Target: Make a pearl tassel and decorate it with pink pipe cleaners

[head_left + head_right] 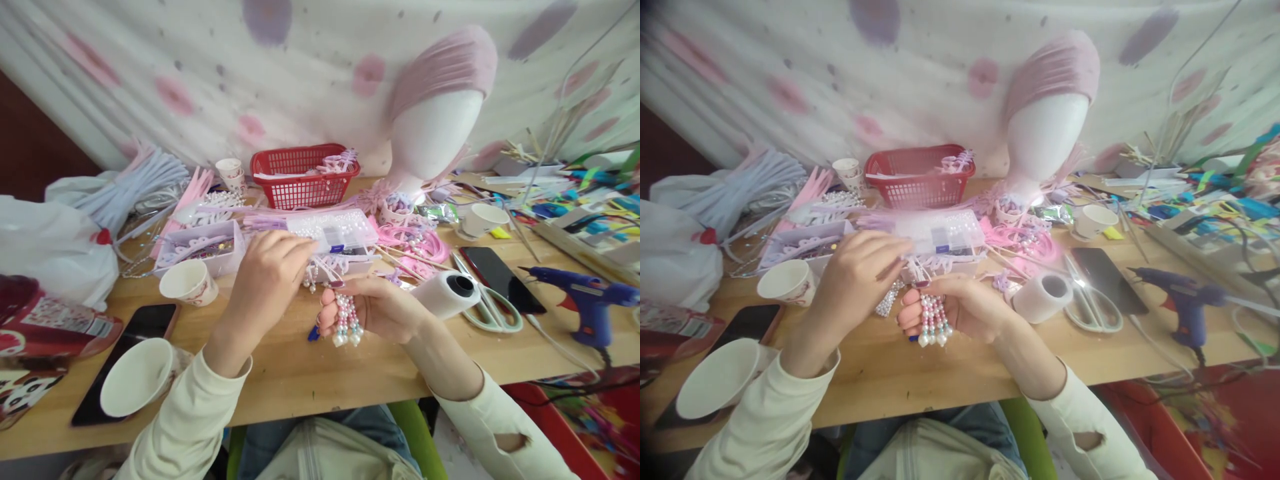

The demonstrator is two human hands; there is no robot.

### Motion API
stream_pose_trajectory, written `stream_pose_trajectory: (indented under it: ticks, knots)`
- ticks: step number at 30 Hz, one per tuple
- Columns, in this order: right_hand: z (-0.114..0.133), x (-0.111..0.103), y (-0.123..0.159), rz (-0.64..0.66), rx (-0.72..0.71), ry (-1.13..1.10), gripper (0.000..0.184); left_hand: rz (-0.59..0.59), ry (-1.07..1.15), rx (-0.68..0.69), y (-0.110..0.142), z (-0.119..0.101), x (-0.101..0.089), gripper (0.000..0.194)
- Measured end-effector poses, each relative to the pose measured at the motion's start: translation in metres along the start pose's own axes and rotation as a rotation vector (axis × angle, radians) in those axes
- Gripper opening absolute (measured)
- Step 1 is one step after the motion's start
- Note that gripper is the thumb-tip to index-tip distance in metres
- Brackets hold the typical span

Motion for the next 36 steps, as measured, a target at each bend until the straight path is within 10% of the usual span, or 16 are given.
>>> stream_pose_trajectory:
  ticks: [7, 13, 18, 29, 32, 36]
  knots:
    - [0.0, 0.005, 0.001, -0.019, 0.024, -0.023, 0.019, 0.001, 0.721, -0.784, 0.036, 0.002, -0.013, 0.018]
    - [-0.007, 0.011, -0.005, -0.022, 0.03, 0.001, 0.017, 0.246, 1.38, -0.962, 0.036, -0.021, 0.024, 0.05]
    - [-0.009, 0.016, -0.007, -0.011, 0.002, 0.039, 0.016, 0.197, 1.547, -1.193, 0.025, -0.029, 0.041, 0.03]
    - [-0.013, 0.013, -0.007, -0.004, -0.036, -0.042, 0.02, -0.144, 1.139, -1.057, 0.042, -0.016, 0.036, 0.021]
    - [-0.011, 0.012, -0.006, -0.057, -0.035, -0.068, 0.023, -0.457, 0.629, -0.775, 0.049, -0.021, 0.0, 0.007]
    - [-0.012, 0.01, -0.007, -0.165, -0.065, -0.121, 0.021, -0.236, 0.208, -0.294, 0.039, -0.051, -0.023, 0.015]
Point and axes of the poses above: each hand's wrist, its own y-axis away from the middle knuckle, its own x-axis out of the palm, z = x × y, the point moved 4 cm from there along -y, towards the middle knuckle, and after that the axes turned 9 degrees about x, right-handed, at the moved point
